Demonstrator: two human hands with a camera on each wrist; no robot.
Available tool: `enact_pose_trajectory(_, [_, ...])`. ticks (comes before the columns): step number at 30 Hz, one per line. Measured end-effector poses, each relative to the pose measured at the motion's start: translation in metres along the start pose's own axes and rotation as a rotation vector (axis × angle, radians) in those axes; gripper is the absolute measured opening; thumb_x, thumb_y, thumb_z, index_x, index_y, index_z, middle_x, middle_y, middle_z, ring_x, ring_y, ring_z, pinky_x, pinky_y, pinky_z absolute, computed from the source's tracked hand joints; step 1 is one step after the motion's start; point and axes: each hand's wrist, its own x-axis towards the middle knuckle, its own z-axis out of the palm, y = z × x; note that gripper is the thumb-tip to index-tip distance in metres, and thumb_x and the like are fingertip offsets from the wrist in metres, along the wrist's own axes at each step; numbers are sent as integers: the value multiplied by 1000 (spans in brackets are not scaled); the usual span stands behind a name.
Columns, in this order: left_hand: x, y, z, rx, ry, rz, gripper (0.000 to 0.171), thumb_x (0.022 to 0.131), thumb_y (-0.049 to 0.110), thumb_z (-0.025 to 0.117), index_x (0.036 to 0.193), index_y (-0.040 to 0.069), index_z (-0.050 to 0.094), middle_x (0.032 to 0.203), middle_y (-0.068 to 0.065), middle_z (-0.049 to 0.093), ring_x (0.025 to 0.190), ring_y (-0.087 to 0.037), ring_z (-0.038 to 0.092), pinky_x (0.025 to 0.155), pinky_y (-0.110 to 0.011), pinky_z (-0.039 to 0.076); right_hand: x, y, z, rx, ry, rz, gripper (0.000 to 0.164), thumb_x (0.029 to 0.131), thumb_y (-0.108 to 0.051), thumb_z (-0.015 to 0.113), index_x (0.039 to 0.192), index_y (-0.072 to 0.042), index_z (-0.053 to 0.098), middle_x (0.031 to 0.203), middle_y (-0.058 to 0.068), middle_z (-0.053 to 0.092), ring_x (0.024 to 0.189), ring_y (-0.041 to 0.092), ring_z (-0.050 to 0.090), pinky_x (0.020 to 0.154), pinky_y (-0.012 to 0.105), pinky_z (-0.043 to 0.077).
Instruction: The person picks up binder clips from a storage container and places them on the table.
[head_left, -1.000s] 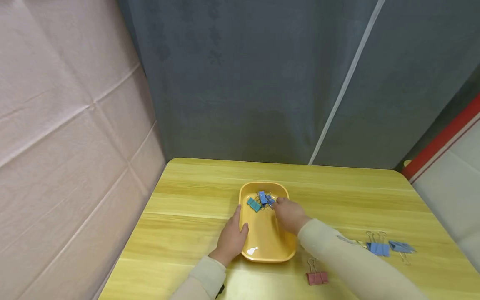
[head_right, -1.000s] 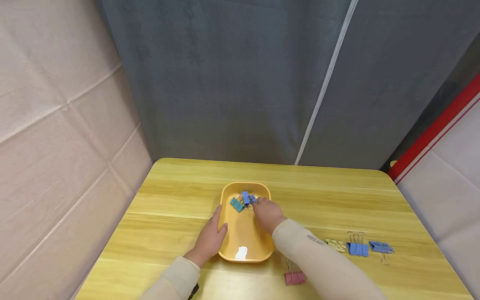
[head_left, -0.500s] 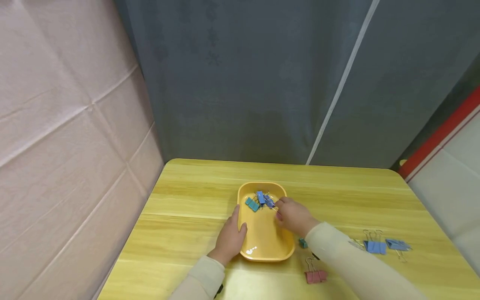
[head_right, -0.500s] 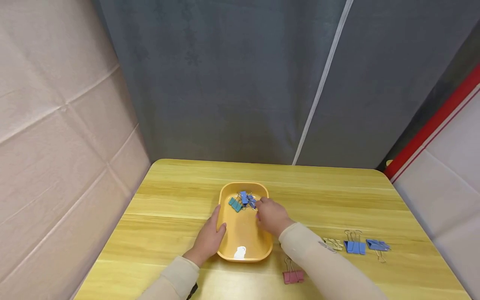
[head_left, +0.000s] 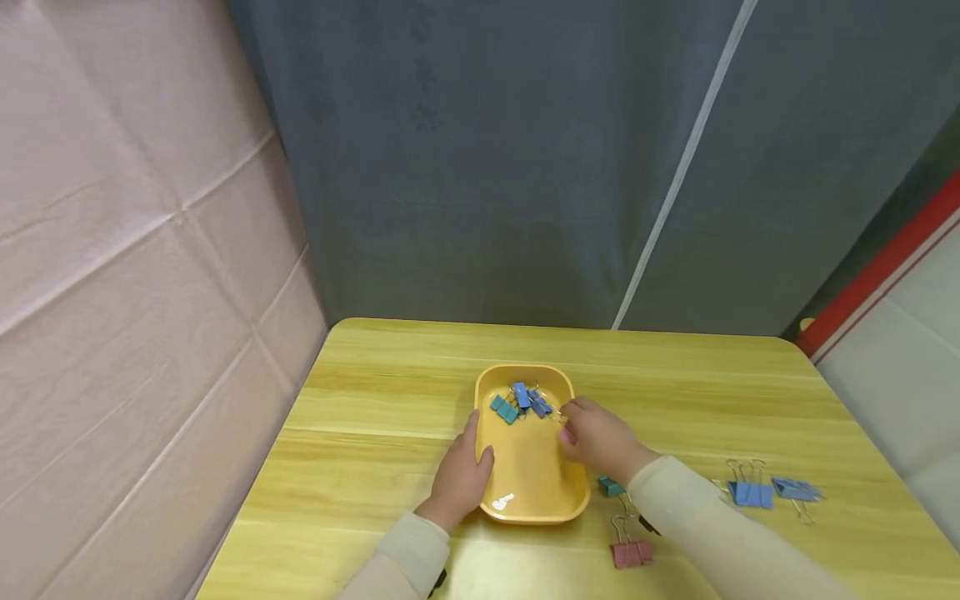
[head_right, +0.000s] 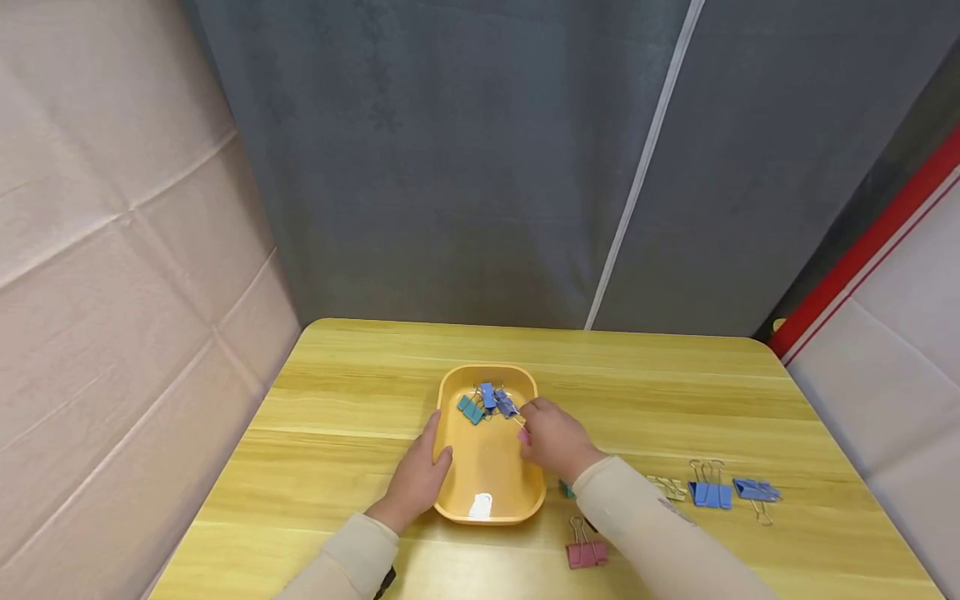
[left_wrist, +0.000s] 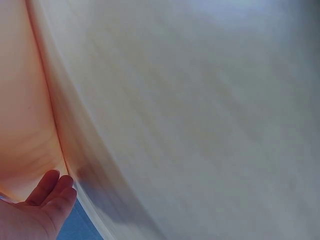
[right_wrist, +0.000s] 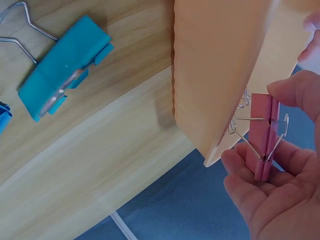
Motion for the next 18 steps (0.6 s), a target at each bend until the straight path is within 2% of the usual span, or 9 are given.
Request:
enact_pose_trajectory(10, [-1, 1, -1, -9, -3, 0, 61, 92, 29, 46, 144, 15, 17, 133, -19, 43, 117, -36, 44, 96, -48, 38, -17, 7, -9, 71, 1, 84, 41, 66, -12, 66, 105, -1, 58, 85, -3, 49, 67, 8, 43, 58, 22, 41])
enact_pose_trajectory(18, [0, 1, -1, -3, -7, -7, 61, 92, 29, 45, 145, 16, 16, 131, -20, 44, 116, -36, 45, 94, -48, 39, -27, 11, -14, 85, 37, 112, 46, 68, -14, 66, 111, 0, 56, 86, -2, 51, 67, 7, 45, 63, 26, 46])
